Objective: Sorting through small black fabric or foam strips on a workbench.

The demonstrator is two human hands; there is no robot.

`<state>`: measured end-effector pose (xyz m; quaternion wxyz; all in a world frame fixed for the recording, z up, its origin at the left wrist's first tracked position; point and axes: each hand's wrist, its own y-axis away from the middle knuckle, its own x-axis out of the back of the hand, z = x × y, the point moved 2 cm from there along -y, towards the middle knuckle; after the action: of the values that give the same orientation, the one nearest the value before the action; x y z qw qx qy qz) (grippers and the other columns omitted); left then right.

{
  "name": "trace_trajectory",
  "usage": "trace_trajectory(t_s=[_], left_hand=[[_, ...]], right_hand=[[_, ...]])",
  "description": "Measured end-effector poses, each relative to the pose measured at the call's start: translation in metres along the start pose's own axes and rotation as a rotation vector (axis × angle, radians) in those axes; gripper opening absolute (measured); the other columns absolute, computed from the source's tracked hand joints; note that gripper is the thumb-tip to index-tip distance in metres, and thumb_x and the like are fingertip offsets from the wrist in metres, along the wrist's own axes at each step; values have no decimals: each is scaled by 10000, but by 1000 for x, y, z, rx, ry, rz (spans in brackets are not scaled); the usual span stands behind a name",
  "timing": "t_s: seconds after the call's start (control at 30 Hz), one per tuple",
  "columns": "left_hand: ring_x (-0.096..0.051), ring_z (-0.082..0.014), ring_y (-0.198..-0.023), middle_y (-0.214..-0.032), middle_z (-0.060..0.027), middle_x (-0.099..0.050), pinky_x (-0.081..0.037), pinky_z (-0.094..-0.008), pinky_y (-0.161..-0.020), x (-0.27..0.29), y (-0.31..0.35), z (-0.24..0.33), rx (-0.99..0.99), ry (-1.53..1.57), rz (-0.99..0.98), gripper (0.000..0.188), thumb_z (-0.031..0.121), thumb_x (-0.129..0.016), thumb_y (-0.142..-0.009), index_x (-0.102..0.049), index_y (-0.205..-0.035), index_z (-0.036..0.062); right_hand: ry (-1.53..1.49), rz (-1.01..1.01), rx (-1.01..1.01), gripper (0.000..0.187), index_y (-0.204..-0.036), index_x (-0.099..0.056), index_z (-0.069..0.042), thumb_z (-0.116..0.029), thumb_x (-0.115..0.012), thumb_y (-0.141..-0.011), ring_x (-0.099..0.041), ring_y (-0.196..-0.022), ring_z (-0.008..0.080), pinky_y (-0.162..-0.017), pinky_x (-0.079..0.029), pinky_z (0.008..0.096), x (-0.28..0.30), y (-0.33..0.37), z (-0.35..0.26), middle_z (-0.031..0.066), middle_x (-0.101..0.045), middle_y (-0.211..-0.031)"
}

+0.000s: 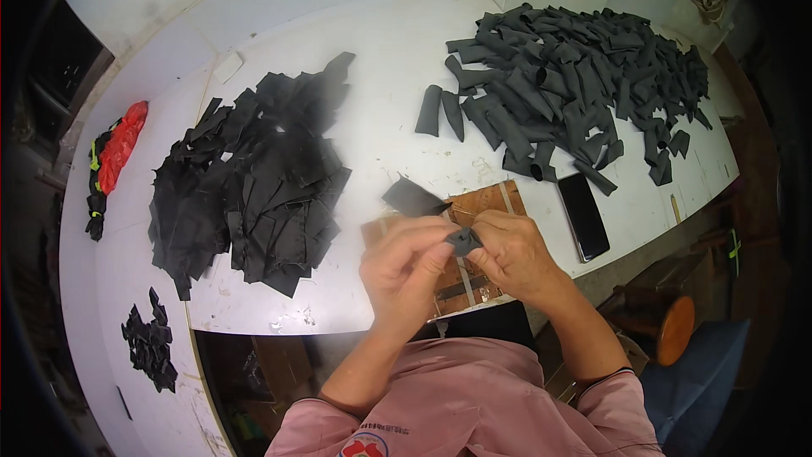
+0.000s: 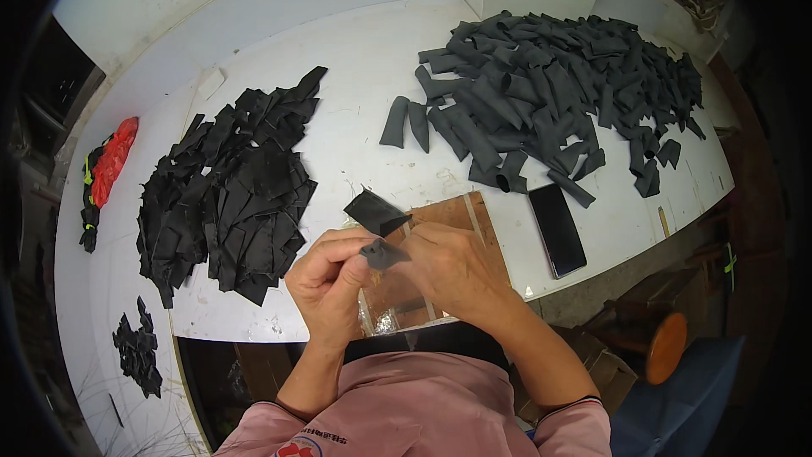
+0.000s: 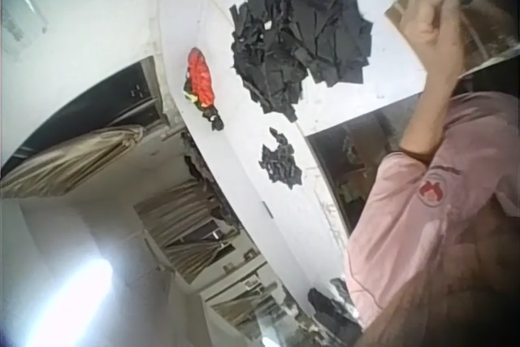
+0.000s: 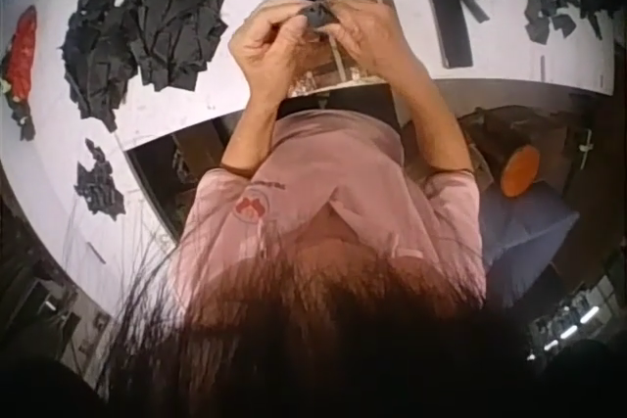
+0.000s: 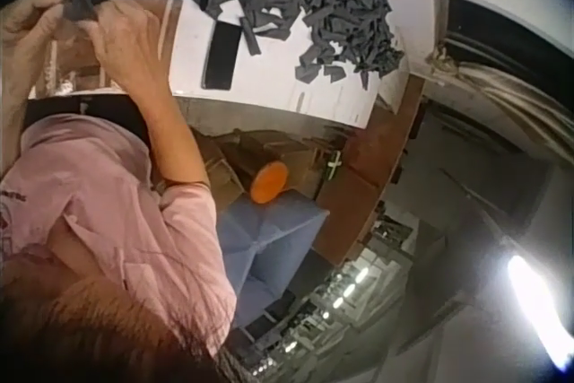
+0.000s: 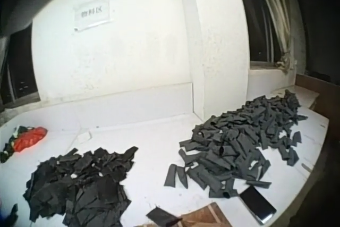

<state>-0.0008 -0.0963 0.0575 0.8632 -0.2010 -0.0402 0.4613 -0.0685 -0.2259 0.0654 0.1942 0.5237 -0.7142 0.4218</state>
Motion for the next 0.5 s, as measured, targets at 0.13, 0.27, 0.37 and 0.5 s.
trace_trajectory(t_s=[0.13, 0.27, 0.37, 0.5], left_hand=[[-530, -112, -676, -818, -89, -601, -417, -207, -590, 3, -11, 17, -95, 12, -1, 81, 31, -550, -798, -593, -839, -24], [-483, -58, -562, -738, -40, -572, -386, -184, -497, 7, -7, -3, 145, 67, 1, 93, 38, -518, -823, -591, -839, -17], [-488, -64, -568, -743, -60, -580, -381, -170, -506, 2, 1, -6, 117, 32, 22, 104, 63, -541, -835, -584, -819, -30], [-511, -75, -613, -767, -68, -591, -398, -189, -524, 0, -17, 2, -11, -131, 26, 69, 27, -546, -814, -598, -808, -18]], right_hand=[[38, 8, 60, 241, -608, -495, -15, -154, -686, -657, -519, -562, 246, -484, -401, 346, 12, -11, -12, 94, -482, -621], [86, 46, 89, 257, -587, -500, -20, -177, -693, -650, -508, -537, 237, -468, -402, 345, -1, -6, -4, 88, -474, -590], [49, 62, 56, 240, -593, -510, -19, -167, -691, -647, -504, -531, 237, -469, -406, 344, -9, 1, 0, 85, -467, -574], [31, 45, 71, 207, -630, -527, -15, -158, -673, -662, -498, -527, 250, -484, -411, 353, -7, -3, 2, 88, -458, -568]])
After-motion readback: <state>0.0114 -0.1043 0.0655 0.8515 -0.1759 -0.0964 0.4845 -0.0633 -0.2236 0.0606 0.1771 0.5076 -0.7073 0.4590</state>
